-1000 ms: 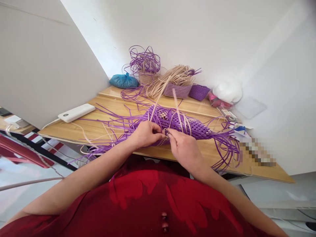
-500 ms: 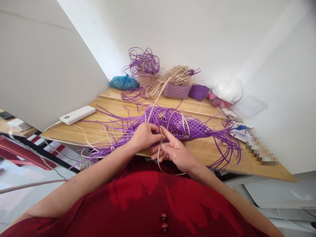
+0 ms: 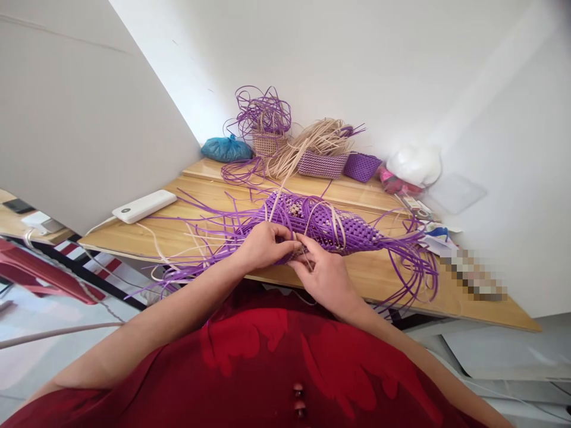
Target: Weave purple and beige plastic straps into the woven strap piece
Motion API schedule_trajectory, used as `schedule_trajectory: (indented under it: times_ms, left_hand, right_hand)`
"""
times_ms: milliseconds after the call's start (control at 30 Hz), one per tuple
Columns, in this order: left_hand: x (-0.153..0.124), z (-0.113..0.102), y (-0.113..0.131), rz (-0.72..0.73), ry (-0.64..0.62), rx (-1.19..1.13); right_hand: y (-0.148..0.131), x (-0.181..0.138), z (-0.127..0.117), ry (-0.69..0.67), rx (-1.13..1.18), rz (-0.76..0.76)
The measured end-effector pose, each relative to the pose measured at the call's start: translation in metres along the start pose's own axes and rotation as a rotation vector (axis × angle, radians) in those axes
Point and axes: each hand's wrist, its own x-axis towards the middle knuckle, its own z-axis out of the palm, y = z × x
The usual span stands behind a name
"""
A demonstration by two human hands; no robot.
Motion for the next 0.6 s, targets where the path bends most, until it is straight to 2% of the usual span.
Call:
schedule_trajectory:
  times_ms: [100,267,333,400,467,500,567,600]
  left_hand:
    - [0.0,-0.001,0.002,-0.017,0.015,0.03]
    - [-0.001,0.001,0.005,-0.054,0.07,0.097]
    - [-0.001,0.003,0.005,-0.089,0.089,0.116]
    - [-0.001,0.005,0.004,-0.121,0.118,0.128]
    - [-0.002,0.007,0.003,-0.137,0.138,0.124]
    - [-0.002,0.007,0.002,-0.139,0.143,0.117]
    - [-0.003,0.008,0.001,-0.132,0.145,0.103]
    - [-0.003,0.008,0.0,-0.123,0.142,0.095]
  right_hand:
    - [0.009,-0.003,0.008,0.023,0.125,0.051]
    - [0.011,-0.001,0.023,-0.166,0.757,0.307]
    - [0.01,0.0,0.032,-0.219,0.949,0.321]
    - [0.011,0.0,0.037,-0.272,1.037,0.297]
    - [0.012,0.0,0.034,-0.348,0.981,0.279]
    - [0.012,0.0,0.029,-0.377,0.882,0.265]
    - [0.01,0.002,0.011,-0.37,0.527,0.18]
    - [0.007,0.004,0.0,-0.32,0.294,0.111]
